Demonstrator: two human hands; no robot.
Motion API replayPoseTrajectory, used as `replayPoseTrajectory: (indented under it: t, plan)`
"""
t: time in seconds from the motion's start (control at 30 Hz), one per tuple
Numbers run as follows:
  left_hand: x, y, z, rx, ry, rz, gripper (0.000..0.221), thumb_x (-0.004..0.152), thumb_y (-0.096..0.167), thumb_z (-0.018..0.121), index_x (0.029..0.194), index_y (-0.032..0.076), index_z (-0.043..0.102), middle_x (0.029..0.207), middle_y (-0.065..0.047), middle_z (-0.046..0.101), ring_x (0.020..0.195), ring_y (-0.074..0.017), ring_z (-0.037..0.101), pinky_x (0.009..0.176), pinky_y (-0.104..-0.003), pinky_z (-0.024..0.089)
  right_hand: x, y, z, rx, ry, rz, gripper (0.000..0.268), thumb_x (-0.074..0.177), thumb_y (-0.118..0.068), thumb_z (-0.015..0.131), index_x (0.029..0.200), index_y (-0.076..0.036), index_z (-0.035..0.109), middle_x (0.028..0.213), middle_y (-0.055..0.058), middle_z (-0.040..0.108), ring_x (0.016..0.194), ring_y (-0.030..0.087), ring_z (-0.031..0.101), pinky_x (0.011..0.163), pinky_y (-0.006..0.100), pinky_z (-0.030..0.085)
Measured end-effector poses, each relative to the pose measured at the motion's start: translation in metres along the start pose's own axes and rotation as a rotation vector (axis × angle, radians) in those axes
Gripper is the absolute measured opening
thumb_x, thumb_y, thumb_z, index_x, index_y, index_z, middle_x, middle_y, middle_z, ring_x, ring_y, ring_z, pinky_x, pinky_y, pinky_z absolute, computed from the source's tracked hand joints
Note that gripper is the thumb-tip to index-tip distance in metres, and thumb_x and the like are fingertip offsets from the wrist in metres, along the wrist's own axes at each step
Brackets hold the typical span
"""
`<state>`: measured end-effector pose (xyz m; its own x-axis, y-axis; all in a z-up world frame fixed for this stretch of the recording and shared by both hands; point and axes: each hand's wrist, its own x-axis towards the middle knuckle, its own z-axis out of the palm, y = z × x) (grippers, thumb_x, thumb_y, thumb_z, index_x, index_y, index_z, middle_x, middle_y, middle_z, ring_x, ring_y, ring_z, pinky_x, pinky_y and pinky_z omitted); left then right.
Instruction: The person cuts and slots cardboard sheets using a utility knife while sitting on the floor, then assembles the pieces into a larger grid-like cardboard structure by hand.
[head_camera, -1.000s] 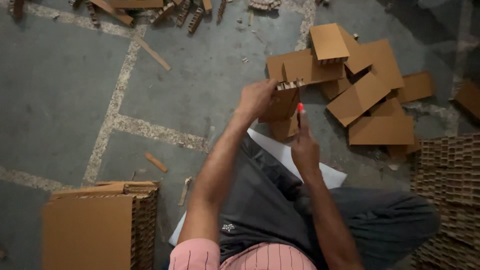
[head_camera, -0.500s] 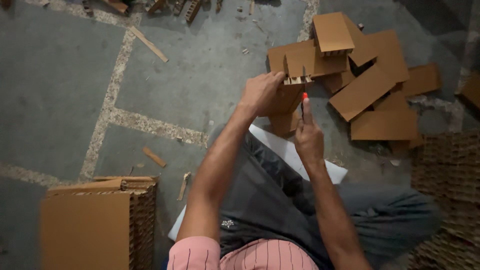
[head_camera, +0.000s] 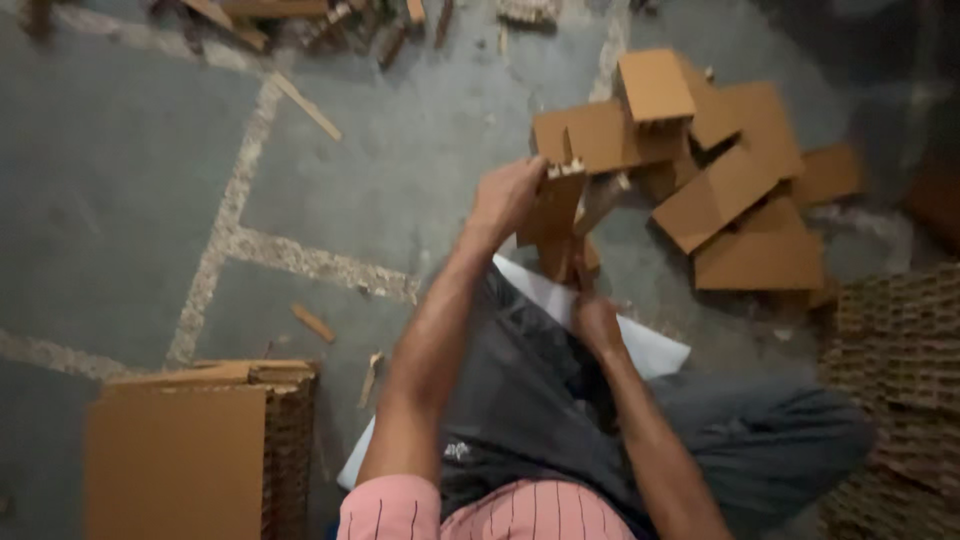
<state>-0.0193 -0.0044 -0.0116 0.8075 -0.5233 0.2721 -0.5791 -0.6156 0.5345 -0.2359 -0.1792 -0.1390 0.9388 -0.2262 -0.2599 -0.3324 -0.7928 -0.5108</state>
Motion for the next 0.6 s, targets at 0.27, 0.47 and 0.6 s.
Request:
replayPoseTrajectory:
  t: [0.27,0.47,0.6]
  plan:
    - [-0.056,-0.021,-0.014,-0.104,0.06,-0.158,0.045,0.076,0.02,0.076,0.119,0.013,0.063,0.112,-0.014,0.071,0.102,-0.0385,0.066,0.081,-0.047,0.054,-0.041,0.05,-0.003,-0.003,0.188,-0.156,0.047,0.092,-0.017,0.058,0.138,-0.01,0.051,0.106,0.03,0.067,0.099,0.051,0.064,0.084,0.058,0.05]
    - [-0.127,-0.051,0.003,-0.737,0.138,-0.553,0.037,0.083,0.013,0.081,0.117,0.009,0.067,0.096,-0.011,0.076,0.085,-0.0184,0.07,0.074,-0.036,0.057,-0.063,0.064,0.001,-0.12,0.067,-0.013,0.022,0.092,-0.015,0.055,0.111,-0.01,0.065,0.107,0.024,0.07,0.104,0.045,0.066,0.089,0.055,0.05]
    - [-0.166,-0.068,0.003,-0.952,0.272,-0.353,0.039,0.081,0.004,0.082,0.116,0.004,0.066,0.101,-0.007,0.073,0.091,-0.0141,0.067,0.082,-0.03,0.056,-0.065,0.059,0.001,-0.164,0.025,0.026,0.025,0.09,-0.016,0.058,0.113,-0.011,0.066,0.108,0.024,0.069,0.105,0.044,0.065,0.091,0.054,0.05]
